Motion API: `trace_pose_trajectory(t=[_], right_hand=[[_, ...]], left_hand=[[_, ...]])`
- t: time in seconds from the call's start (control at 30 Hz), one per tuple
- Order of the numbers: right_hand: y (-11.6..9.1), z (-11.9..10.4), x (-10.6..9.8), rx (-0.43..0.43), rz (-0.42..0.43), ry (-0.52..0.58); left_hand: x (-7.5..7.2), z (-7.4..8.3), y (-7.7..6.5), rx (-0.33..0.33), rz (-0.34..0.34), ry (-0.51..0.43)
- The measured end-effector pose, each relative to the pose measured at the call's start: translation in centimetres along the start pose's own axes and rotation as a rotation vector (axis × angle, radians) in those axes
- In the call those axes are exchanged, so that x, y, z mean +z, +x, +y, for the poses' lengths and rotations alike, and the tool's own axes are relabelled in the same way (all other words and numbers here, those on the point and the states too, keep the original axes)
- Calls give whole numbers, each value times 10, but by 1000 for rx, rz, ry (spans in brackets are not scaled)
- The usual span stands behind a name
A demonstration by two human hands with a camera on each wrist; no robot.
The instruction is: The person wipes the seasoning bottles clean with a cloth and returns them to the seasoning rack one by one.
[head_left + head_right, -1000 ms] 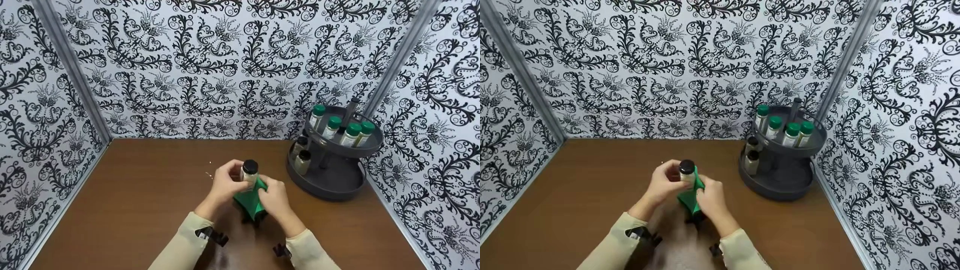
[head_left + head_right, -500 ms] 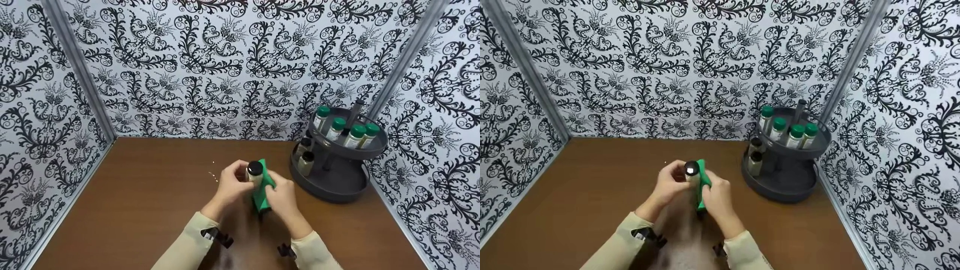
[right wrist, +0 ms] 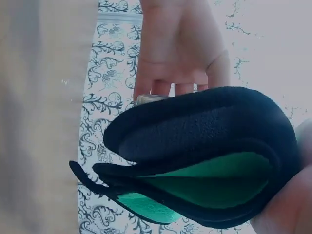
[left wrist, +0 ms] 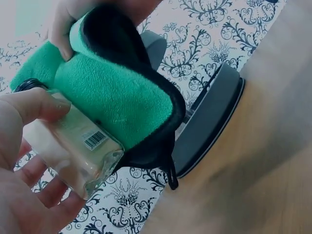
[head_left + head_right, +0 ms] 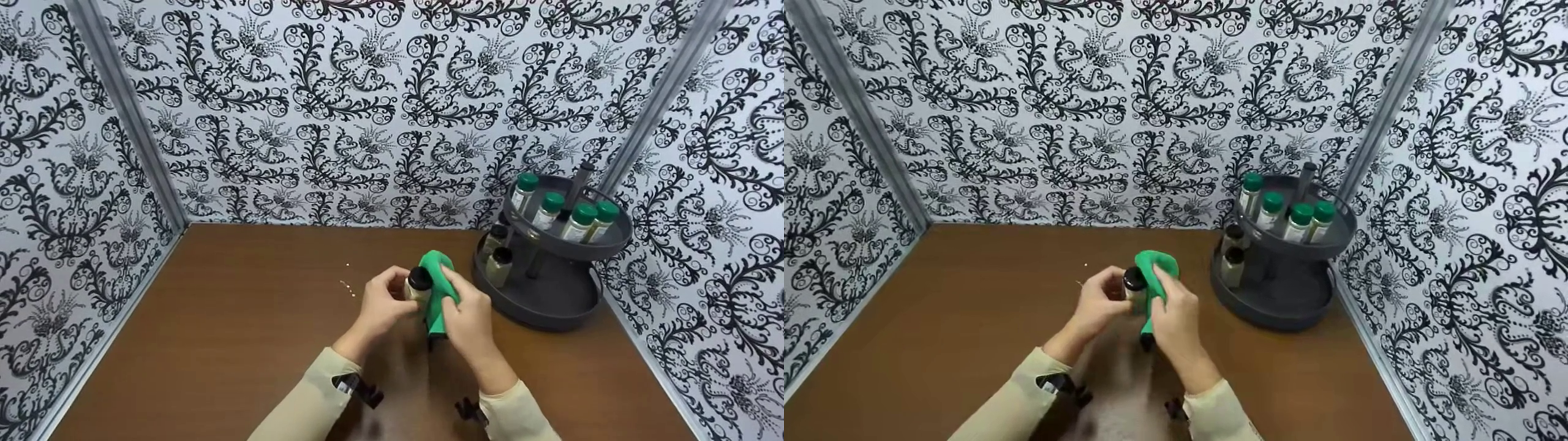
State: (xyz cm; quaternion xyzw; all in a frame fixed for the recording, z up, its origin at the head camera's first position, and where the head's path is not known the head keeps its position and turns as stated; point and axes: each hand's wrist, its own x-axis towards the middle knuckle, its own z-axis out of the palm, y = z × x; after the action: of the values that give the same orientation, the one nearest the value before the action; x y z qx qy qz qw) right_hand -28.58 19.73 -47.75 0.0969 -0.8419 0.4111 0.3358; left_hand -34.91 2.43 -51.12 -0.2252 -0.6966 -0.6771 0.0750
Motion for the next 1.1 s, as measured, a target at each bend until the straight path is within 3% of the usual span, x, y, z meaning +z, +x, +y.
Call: trace_pose_trajectory(t=[0.1, 0.23, 0.3, 0.4, 0.5, 0.57, 0.63, 0.8, 0.9, 0.97, 1.1], right_hand=[[0, 7, 4, 8, -107, -44], [1, 18, 11, 103, -339, -98], [1, 18, 12, 146, -375, -86], [2, 10, 7, 154, -252, -18], [1, 0, 0, 92, -77, 40], [2, -2, -2, 49, -26, 51], [2, 1, 1, 47, -54, 34], [2, 18, 15, 151, -320, -54], [1, 19, 17, 208, -394, -30], [1, 14, 15, 218, -329, 22], [-1, 0, 5, 141, -68, 103]], left_hand=[[0, 2, 1, -11, 31, -19], [-3, 7, 1, -23, 58, -64], [-4, 9, 1, -22, 56, -63], [-4, 6, 2, -23, 39, -34], [-2, 2, 3, -25, 27, -10], [-2, 0, 4, -23, 29, -2], [-2, -1, 5, -17, 36, -1], [-5, 3, 4, -10, 36, -17], [-7, 5, 3, -9, 38, -25], [-8, 5, 3, -10, 35, -26], [-8, 1, 4, -18, 18, -17]])
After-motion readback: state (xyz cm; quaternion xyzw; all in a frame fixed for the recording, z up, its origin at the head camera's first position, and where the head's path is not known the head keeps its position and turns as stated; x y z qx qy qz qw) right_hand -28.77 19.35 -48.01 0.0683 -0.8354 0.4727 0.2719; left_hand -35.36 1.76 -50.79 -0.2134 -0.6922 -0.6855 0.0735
